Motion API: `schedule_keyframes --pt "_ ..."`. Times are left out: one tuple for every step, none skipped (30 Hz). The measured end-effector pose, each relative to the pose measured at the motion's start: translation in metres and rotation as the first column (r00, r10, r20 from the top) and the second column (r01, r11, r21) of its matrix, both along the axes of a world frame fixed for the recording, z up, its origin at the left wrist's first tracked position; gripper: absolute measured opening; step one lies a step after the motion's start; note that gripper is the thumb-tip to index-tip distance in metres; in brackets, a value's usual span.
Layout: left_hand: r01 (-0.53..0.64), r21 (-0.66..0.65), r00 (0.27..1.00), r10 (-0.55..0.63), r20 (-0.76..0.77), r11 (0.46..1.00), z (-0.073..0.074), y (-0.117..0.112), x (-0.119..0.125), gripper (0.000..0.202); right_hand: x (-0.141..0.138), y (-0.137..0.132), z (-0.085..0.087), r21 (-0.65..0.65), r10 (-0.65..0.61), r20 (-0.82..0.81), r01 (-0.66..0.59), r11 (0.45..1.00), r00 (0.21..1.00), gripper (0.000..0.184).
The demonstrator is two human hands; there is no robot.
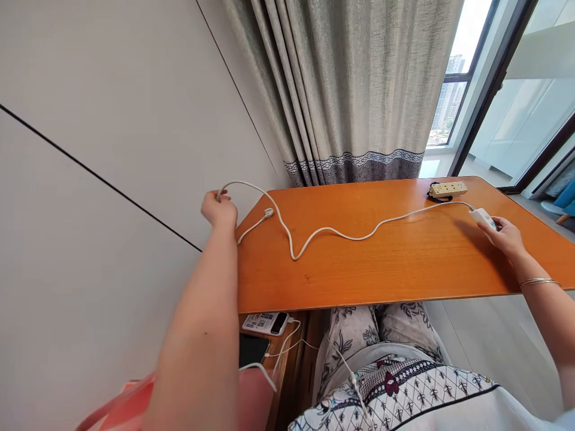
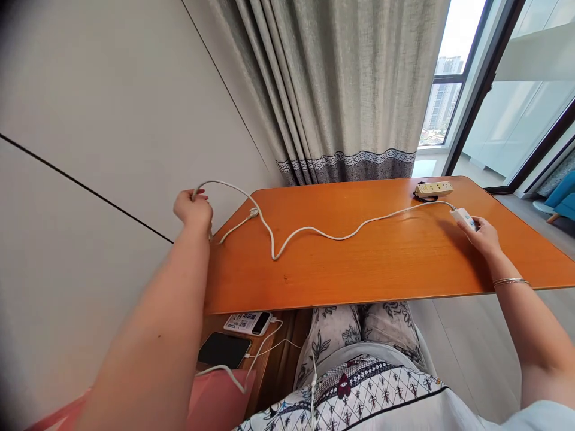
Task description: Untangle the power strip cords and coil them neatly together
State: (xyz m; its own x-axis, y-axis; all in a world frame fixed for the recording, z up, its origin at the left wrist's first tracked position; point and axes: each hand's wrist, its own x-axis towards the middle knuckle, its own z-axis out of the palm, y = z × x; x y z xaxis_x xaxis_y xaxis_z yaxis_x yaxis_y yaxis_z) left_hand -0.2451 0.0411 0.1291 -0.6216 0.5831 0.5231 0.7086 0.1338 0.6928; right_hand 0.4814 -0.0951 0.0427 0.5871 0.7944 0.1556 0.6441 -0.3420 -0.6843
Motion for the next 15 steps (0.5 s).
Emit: schedule_keyframes --pt "-0.038 -0.003 0.998 0.038 0.044 0.999 0.004 -0.002 -0.001 0.028 0.002 0.001 0.0 -0.026 0.003 0.035 -0.002 1.0 0.999 0.06" --pt "-0.066 -0.002 0.995 0.066 0.07 0.998 0.006 -0.006 0.0 0.029 0.004 0.002 0.0 -0.056 0.015 0.073 -0.011 0.998 0.997 0.059" --pt "-0.095 0.009 0.992 0.094 0.081 0.995 0.008 -0.009 0.004 0.032 0.005 0.004 0.001 -0.083 0.034 0.114 -0.025 0.996 0.993 0.057" --pt "-0.113 0.032 0.992 0.111 0.066 0.993 0.009 -0.013 0.01 0.037 0.006 0.005 0.001 -0.106 0.061 0.154 -0.045 0.993 0.986 0.056" --pt "-0.122 0.059 0.992 0.12 0.035 0.991 0.007 -0.017 0.02 0.045 0.007 0.007 0.002 -0.126 0.092 0.193 -0.068 0.99 0.977 0.056" --pt "-0.104 0.108 0.993 0.11 -0.046 0.989 0.004 -0.021 0.033 0.055 0.008 0.008 0.003 -0.15 0.125 0.23 -0.091 0.984 0.965 0.057" --pt "-0.004 0.128 0.983 0.027 -0.181 0.992 0.0 -0.024 0.049 0.06 0.009 0.01 0.004 -0.177 0.159 0.267 -0.114 0.977 0.95 0.057" --pt "0.117 0.098 0.947 -0.081 -0.311 0.988 -0.005 -0.026 0.067 0.06 0.01 0.013 0.005 -0.207 0.196 0.305 -0.136 0.969 0.932 0.058" --pt "0.231 0.031 0.892 -0.199 -0.407 0.972 -0.012 -0.028 0.086 0.056 0.011 0.015 0.005 -0.241 0.23 0.346 -0.15 0.959 0.91 0.059" --pt "0.348 -0.071 0.813 -0.338 -0.474 0.935 -0.019 -0.028 0.106 0.047 0.013 0.017 0.006 -0.277 0.263 0.391 -0.159 0.948 0.882 0.058" --pt "0.466 -0.211 0.691 -0.502 -0.52 0.859 -0.027 -0.028 0.125 0.038 0.015 0.02 0.006 -0.311 0.297 0.44 -0.167 0.936 0.847 0.057" --pt "0.55 -0.361 0.546 -0.652 -0.526 0.753 -0.035 -0.028 0.142 0.033 0.017 0.023 0.007 -0.344 0.329 0.487 -0.169 0.924 0.809 0.056" --pt "0.59 -0.486 0.416 -0.758 -0.502 0.645 -0.043 -0.027 0.158 0.033 0.02 0.026 0.007 -0.372 0.353 0.528 -0.164 0.914 0.773 0.055" --pt "0.593 -0.583 0.326 -0.827 -0.457 0.556 -0.051 -0.027 0.17 0.035 0.023 0.028 0.008 -0.389 0.368 0.559 -0.157 0.908 0.744 0.054" --pt "0.574 -0.663 0.28 -0.876 -0.393 0.481 -0.058 -0.026 0.178 0.039 0.026 0.031 0.009 -0.393 0.372 0.584 -0.151 0.907 0.722 0.053"
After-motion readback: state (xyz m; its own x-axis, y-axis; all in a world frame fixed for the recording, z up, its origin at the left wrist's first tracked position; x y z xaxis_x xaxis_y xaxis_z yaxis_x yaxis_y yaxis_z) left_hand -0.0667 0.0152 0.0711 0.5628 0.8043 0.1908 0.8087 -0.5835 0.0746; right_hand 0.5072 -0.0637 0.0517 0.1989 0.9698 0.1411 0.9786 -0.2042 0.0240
